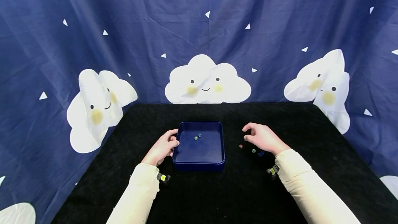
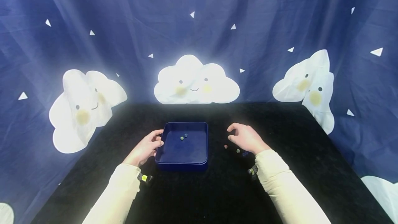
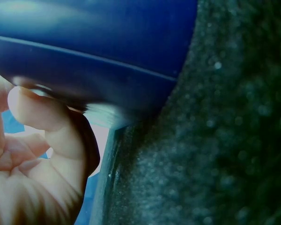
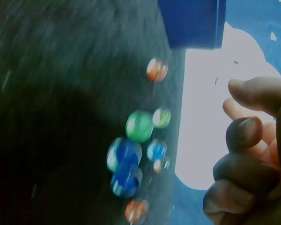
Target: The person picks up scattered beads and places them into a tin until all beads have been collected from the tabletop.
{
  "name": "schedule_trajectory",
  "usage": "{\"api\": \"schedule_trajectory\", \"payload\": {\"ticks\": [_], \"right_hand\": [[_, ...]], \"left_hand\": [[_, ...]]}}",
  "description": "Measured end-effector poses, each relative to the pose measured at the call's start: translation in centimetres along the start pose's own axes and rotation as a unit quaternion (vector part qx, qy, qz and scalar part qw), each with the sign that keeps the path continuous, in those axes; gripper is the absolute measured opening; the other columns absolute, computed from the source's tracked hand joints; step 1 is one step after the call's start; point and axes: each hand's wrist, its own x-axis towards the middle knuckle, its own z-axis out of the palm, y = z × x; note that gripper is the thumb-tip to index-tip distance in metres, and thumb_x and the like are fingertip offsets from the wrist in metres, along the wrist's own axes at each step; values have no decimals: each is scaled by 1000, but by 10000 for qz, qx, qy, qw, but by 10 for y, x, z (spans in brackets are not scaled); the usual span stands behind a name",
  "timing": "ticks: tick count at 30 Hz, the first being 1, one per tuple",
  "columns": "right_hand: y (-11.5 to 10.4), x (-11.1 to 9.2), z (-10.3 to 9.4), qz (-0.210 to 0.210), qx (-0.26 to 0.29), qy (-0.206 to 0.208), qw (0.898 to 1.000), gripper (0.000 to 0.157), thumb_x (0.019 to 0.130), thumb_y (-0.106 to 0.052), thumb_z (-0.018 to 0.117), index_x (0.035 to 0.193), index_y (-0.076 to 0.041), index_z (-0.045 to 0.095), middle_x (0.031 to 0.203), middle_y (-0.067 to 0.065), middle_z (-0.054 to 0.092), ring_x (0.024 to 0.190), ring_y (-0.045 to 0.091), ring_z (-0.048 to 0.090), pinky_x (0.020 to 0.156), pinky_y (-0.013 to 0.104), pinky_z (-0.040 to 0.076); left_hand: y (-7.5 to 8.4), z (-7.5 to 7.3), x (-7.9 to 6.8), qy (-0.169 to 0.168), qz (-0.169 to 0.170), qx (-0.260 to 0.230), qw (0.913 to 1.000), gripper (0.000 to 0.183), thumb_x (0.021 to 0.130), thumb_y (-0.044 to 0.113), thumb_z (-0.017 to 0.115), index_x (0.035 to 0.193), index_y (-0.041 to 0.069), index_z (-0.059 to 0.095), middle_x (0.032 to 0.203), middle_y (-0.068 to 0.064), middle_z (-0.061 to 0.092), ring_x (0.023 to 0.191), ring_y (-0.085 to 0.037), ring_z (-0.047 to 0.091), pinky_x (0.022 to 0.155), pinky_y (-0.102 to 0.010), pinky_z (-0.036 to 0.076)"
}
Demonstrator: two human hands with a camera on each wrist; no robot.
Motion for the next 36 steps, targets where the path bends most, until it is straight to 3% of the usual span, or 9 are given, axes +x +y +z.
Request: {"api": "schedule_trajectory", "payload": {"ticks": [11,22,31,36], "right_hand": [[31,-11,-8,168,-333,-196,9991,35,86,-17,72,120,-9,68,71,-3,58,63,14,53,62,35,43],[33,-11,-3,-57,-689,-427,9967,33,85,-14,71,118,-9,72,73,-7,59,69,11,55,69,37,47],[35,-11,5,-121,-1082,-345,9935,12,82,-14,71,92,-18,76,81,-8,66,77,14,61,77,43,52],[30,-12,4,-194,-1019,-186,9944,6,82,-16,73,85,-21,72,79,-10,65,74,13,59,74,41,51]], "left_hand": [[0,0,1,22,13,-33,10000,62,89,0,60,148,9,46,107,-12,48,65,-20,50,50,-24,44],[-2,1,0,61,31,-72,10000,62,88,-1,60,148,8,46,107,-12,49,63,-18,49,49,-24,43],[-1,2,-1,43,56,-90,9999,61,88,-1,60,147,8,47,105,-12,49,63,-19,49,49,-24,43],[1,2,-1,41,41,-66,10000,61,88,-1,60,147,8,47,105,-12,49,64,-20,50,50,-24,44]]}}
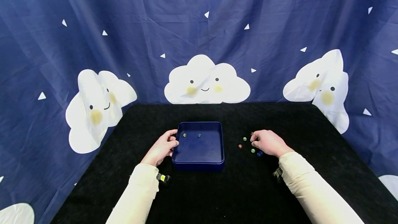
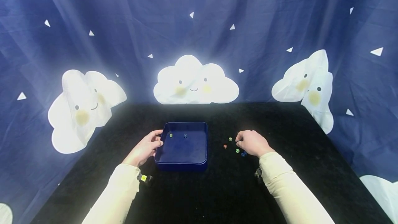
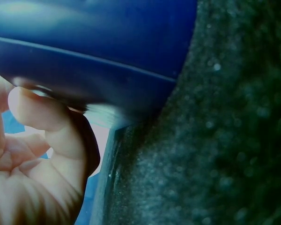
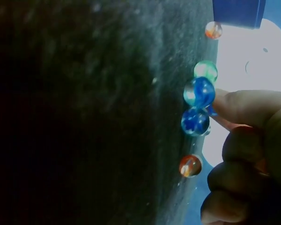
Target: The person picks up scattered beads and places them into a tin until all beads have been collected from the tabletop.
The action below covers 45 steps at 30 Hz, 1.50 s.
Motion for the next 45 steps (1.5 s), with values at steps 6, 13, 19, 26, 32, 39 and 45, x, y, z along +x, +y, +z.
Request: {"api": "schedule_trajectory", "payload": {"ticks": [6,13,19,26,32,39,45], "right_hand": [[-10,0,-4,136,170,92,9997,9,85,-20,75,85,-22,67,68,-9,55,63,10,51,65,35,45],[-27,2,-6,-63,392,148,9991,10,86,-20,75,86,-21,65,65,-10,52,60,9,50,63,33,44],[-44,5,-4,-165,770,65,9969,8,89,-18,73,90,-22,65,66,-8,62,52,8,52,58,31,46],[-65,10,-3,-444,786,144,9958,12,88,-21,75,92,-25,64,64,-11,56,54,6,50,60,31,44],[-82,16,0,-556,756,207,9954,15,88,-25,77,90,-26,62,63,-10,46,53,8,44,59,31,42],[-99,21,5,-540,866,109,9947,17,89,-29,77,92,-26,61,62,-10,46,53,9,44,56,31,40],[-106,25,10,-736,856,82,9936,17,88,-27,77,91,-26,61,64,-10,46,54,8,44,60,30,42]], "left_hand": [[1,0,0,-23,20,0,10000,61,89,0,59,147,8,46,105,-12,50,64,-20,51,49,-24,44],[1,0,0,-13,0,-16,10000,61,88,0,59,147,8,46,105,-12,50,64,-19,51,49,-25,44],[1,1,0,1,-28,-9,10000,61,88,-1,59,147,8,47,105,-12,49,65,-20,51,49,-25,44],[0,0,1,-30,-1,-5,10000,61,90,-1,58,148,6,44,104,-11,47,65,-20,50,50,-24,43],[-1,0,1,-57,32,-32,10000,60,90,-2,58,148,5,45,103,-10,47,65,-19,50,49,-24,43],[-1,1,2,-58,45,-50,10000,61,89,-2,58,148,5,44,103,-10,47,65,-19,49,49,-24,43],[-2,1,2,-47,67,12,10000,61,89,-2,58,149,5,44,104,-11,46,64,-17,48,50,-23,42]]}}
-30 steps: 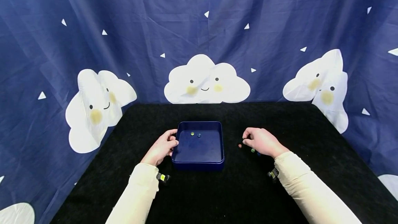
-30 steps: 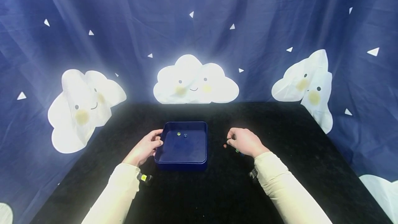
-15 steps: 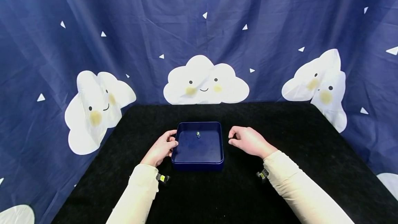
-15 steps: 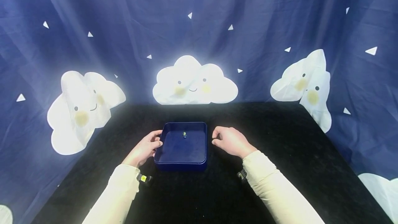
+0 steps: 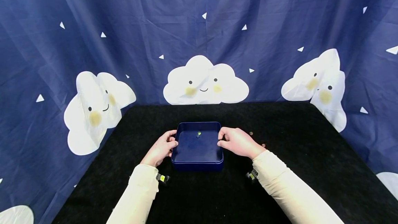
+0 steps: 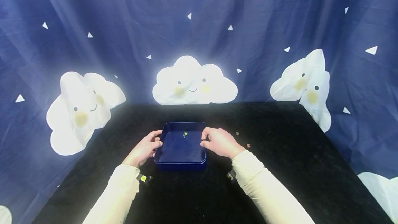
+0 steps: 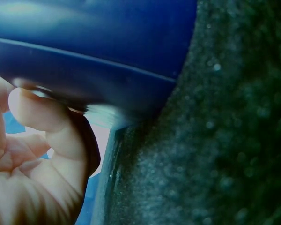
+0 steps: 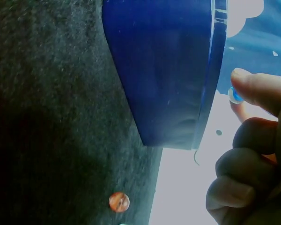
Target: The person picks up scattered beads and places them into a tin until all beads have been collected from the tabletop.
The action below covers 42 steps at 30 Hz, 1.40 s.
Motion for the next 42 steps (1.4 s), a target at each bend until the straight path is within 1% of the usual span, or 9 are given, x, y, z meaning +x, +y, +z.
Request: {"api": "schedule_trajectory", "payload": {"ticks": [3,6,10,17,23,29,35,37,42], "right_hand": [[-1,2,3,-64,-56,-17,10000,15,88,-28,77,92,-27,63,64,-10,47,55,8,45,60,30,42],[-2,3,4,-88,-129,-79,9998,13,89,-29,76,98,-26,67,66,-10,49,57,8,46,61,30,42],[-2,1,2,11,-161,-139,9998,17,90,-28,76,105,-23,71,67,-9,51,57,9,47,61,31,43],[7,-4,-5,246,-42,-101,9996,15,89,-26,75,102,-24,70,66,-8,51,56,10,48,58,31,43],[25,-9,-12,297,121,-74,9995,17,88,-23,74,104,-18,71,65,-8,52,55,10,49,59,31,43],[46,-17,-23,555,328,-150,9978,19,88,-18,71,106,-12,69,67,-3,64,54,12,54,58,33,47],[72,-23,-33,748,-44,49,9972,26,87,-19,73,111,-10,68,70,-5,57,61,12,53,64,33,44],[81,-25,-37,835,-88,100,9964,29,87,-19,73,113,-8,67,71,-4,56,61,13,52,63,34,44],[95,-29,-44,1175,150,19,9930,33,89,-17,71,119,-6,63,71,2,56,51,17,57,56,35,49]], "left_hand": [[0,-1,-1,-3,15,22,10000,61,90,-2,58,148,4,43,104,-11,46,63,-17,47,49,-23,42],[1,0,-2,-22,42,50,10000,60,90,-2,59,148,4,43,105,-10,45,64,-17,47,49,-23,42],[3,0,-3,-21,77,72,9999,61,91,-2,58,149,3,42,105,-10,45,64,-16,46,49,-24,42],[3,-1,-4,-25,48,87,9999,61,90,-1,58,149,4,43,105,-10,46,64,-17,47,49,-24,42],[3,-1,-5,-6,4,55,10000,61,90,-1,59,148,5,44,105,-12,47,63,-17,48,49,-24,43],[3,0,-5,-16,28,86,10000,61,91,-1,58,150,4,41,105,-10,47,65,-20,48,48,-24,43],[3,0,-4,-11,46,70,10000,61,90,-1,59,149,5,43,106,-10,47,65,-19,48,49,-24,43],[3,1,-3,-14,34,59,10000,61,89,-1,59,148,6,44,106,-11,47,64,-18,47,49,-24,43],[2,1,-3,39,13,59,10000,61,89,-1,59,148,6,45,105,-12,48,63,-17,48,49,-23,43]]}}
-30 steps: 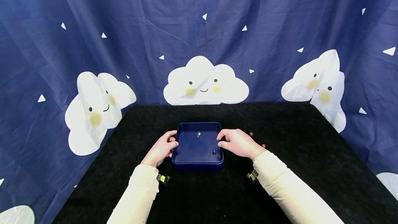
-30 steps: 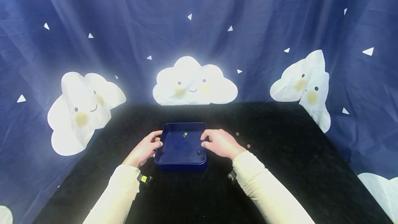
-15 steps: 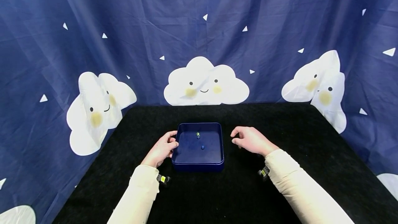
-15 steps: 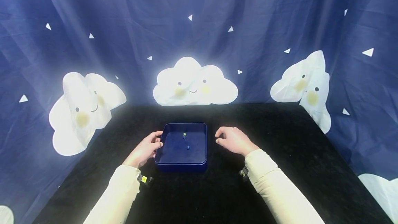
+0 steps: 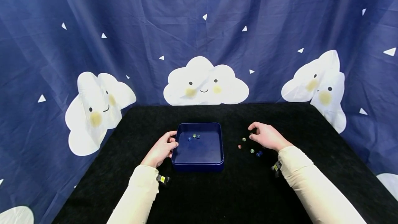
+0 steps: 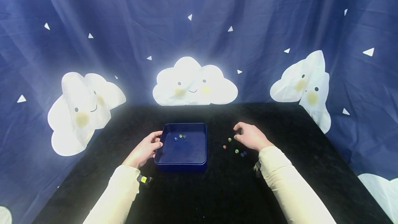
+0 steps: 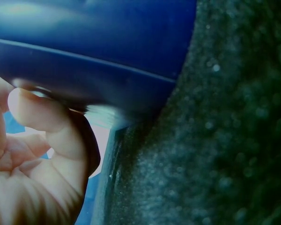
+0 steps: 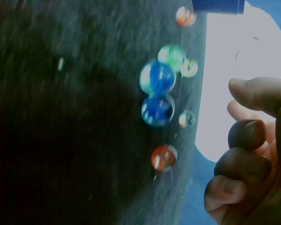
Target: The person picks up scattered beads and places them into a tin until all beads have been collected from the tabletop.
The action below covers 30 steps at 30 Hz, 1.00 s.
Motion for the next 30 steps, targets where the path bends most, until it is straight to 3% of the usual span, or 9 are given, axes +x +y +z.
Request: {"api": "schedule_trajectory", "payload": {"ticks": [9,18,30], "right_hand": [[17,0,-3,267,15,-185,9995,39,90,-15,69,127,-5,60,73,2,59,53,19,62,59,36,51],[27,2,4,163,-166,-261,9994,42,88,-16,69,128,-5,61,69,0,58,53,14,60,63,36,50],[26,1,7,-104,-375,-200,9990,31,89,-13,68,120,-8,67,68,-3,57,53,12,58,63,36,49]], "left_hand": [[0,0,-1,16,-50,-33,10000,61,89,-1,59,148,7,46,106,-12,48,64,-19,49,49,-24,43],[-1,0,1,4,10,0,10000,60,89,-1,59,147,7,46,106,-11,46,63,-17,47,49,-23,43],[-1,1,0,76,-47,14,10000,61,89,0,59,148,8,46,106,-11,48,63,-18,48,50,-24,43]]}}
